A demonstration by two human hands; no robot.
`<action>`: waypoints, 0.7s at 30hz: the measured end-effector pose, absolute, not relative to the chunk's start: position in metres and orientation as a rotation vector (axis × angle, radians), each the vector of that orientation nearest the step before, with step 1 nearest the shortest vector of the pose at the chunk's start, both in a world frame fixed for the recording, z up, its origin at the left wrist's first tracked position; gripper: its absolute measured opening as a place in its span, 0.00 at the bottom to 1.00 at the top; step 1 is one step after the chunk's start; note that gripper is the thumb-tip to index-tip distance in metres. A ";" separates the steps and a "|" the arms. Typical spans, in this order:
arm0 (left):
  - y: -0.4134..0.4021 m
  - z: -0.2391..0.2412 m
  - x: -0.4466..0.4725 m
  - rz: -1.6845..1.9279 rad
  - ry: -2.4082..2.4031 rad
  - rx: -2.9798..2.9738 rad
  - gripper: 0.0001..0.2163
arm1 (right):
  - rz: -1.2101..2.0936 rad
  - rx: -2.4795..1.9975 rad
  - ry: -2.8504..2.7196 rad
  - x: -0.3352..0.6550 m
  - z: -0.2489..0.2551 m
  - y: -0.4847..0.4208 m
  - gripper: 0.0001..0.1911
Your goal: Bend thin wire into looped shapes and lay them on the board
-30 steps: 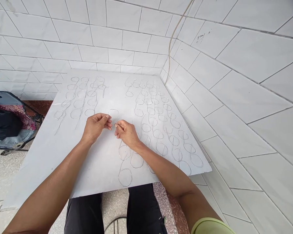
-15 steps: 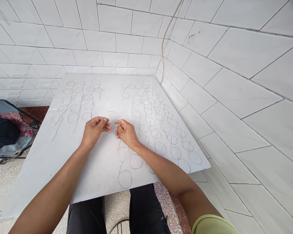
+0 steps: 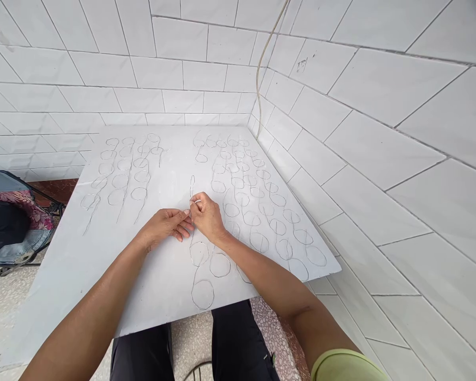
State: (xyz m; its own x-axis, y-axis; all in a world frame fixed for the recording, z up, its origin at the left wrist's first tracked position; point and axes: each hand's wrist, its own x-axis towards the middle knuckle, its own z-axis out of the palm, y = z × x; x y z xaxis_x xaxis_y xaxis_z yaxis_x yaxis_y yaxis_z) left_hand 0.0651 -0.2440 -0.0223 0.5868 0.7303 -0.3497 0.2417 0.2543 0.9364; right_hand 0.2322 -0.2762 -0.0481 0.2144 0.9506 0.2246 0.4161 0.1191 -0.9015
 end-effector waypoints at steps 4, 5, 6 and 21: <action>-0.244 -0.026 0.064 0.350 0.845 1.270 0.21 | 0.609 -1.479 -1.380 0.232 -0.046 -0.276 0.03; -0.245 -0.027 0.065 0.346 0.825 1.269 0.20 | 0.606 -1.478 -1.378 0.232 -0.046 -0.276 0.04; -0.245 -0.028 0.065 0.343 0.811 1.268 0.19 | 0.603 -1.481 -1.376 0.232 -0.046 -0.276 0.03; -0.248 -0.027 0.067 0.378 0.744 1.278 0.13 | 0.952 -1.407 -1.267 0.240 -0.041 -0.274 0.04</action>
State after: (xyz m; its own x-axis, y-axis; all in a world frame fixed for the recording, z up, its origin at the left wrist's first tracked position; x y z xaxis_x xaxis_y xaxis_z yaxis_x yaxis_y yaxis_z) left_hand 0.0675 -0.2478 -0.0273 0.7146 0.6372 -0.2887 0.1426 0.2713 0.9519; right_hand 0.2400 -0.2737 -0.0406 0.1494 0.9872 0.0567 0.2209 0.0226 -0.9750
